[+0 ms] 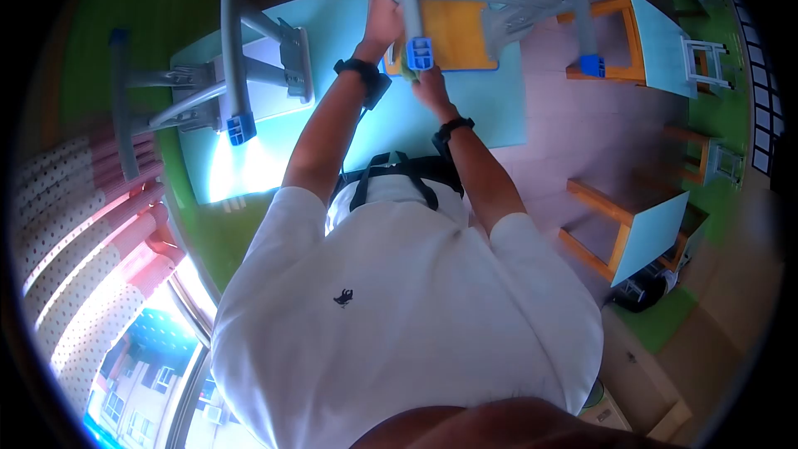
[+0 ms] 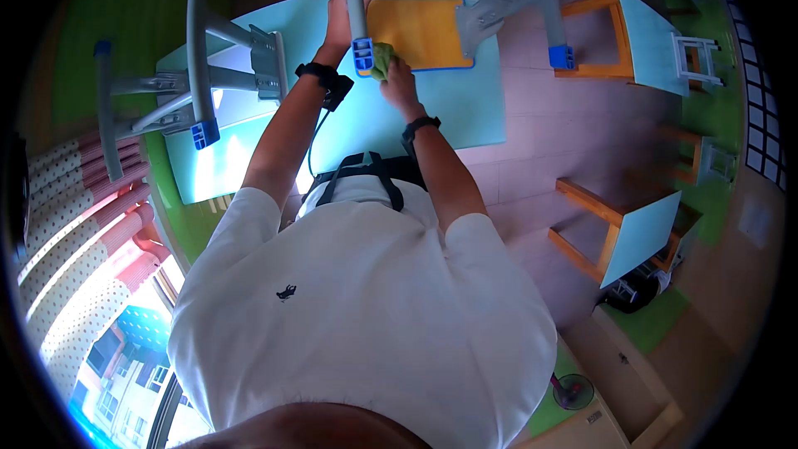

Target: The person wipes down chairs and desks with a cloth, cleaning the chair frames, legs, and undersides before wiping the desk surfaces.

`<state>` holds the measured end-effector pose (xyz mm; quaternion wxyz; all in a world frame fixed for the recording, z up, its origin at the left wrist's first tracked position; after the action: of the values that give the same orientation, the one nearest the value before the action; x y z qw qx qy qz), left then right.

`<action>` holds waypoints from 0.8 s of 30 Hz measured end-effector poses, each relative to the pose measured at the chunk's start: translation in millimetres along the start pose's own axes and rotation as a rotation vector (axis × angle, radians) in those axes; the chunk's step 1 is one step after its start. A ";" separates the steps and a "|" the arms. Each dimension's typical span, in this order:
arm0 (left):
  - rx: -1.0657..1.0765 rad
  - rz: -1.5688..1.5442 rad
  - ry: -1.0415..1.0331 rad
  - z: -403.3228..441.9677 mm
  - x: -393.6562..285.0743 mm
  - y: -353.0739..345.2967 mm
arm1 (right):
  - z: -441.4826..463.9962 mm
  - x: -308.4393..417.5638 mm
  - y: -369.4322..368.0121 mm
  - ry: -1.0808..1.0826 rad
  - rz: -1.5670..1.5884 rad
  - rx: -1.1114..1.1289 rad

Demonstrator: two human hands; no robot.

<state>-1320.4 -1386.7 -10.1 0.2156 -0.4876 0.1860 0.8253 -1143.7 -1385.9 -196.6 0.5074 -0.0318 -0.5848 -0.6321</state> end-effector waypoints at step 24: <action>-0.185 -0.067 0.192 -24.6 35.2 -11.1 | 150.6 -50.9 -43.1 -0.130 0.218 0.105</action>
<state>-1311.8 -1384.0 -53.6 0.1784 -0.5880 0.1126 0.7809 -1231.7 -1247.5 -212.0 0.5351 -0.1093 -0.6418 -0.5384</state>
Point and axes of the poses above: each hand's wrist, its own z-axis towards the middle knuckle, its own y-axis out of the back of the hand, x = y × z, the point moved 3 cm from there along z, towards the middle knuckle, and after that the axes turned 15 degrees about -x, right-handed, at the moved point
